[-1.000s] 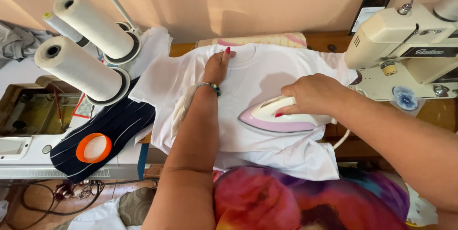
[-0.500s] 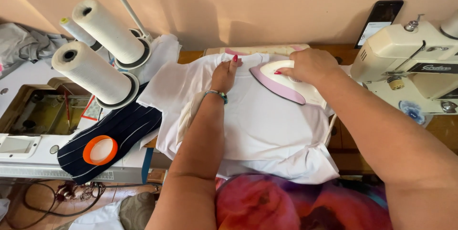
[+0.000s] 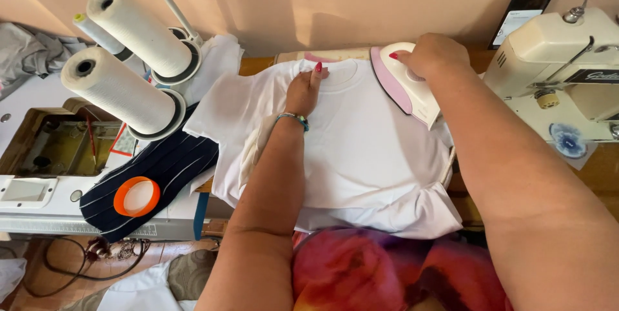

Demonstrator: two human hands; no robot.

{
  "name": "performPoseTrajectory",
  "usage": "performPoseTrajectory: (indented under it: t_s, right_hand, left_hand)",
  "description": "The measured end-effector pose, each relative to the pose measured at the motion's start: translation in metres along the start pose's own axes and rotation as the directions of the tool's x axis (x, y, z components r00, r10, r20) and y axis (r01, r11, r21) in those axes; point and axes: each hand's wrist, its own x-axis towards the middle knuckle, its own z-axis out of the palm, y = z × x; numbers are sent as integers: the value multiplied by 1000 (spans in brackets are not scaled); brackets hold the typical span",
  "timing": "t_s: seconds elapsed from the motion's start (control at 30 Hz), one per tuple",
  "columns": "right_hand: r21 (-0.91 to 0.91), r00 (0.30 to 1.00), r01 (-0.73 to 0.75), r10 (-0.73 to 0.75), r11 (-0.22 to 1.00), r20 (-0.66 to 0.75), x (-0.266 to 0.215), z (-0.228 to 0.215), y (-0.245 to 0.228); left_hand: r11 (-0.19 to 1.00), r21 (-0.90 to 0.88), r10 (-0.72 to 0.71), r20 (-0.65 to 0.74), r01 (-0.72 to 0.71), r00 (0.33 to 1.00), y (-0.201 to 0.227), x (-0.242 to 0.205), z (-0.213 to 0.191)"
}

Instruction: The person irons a white t-shirt on a small ironing board. They place a circular transfer sticker on the shirt, cover it with a thin cloth, and iron over the area to apply the design. The person briefly interacts with a smartphone before continuing to iron the shirt.

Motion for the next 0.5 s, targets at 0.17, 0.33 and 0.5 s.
performPoseTrajectory:
  t_s: [0.17,0.33,0.5]
  right_hand:
    - [79,985,96,-106,992,134,-25,-15,2]
    - [-90,917,363,-338,927,213,-50,-16,-33]
    - [-82,877,458,-436,885,201,-53,-17,-63]
  left_hand:
    - [989,-126,-72,12,73,997,1,-4,-9]
    - [852,-501,-174,3,152,985,0,-7,-17]
    - [701,-711,-153,-70,59,986,17,-17,-36]
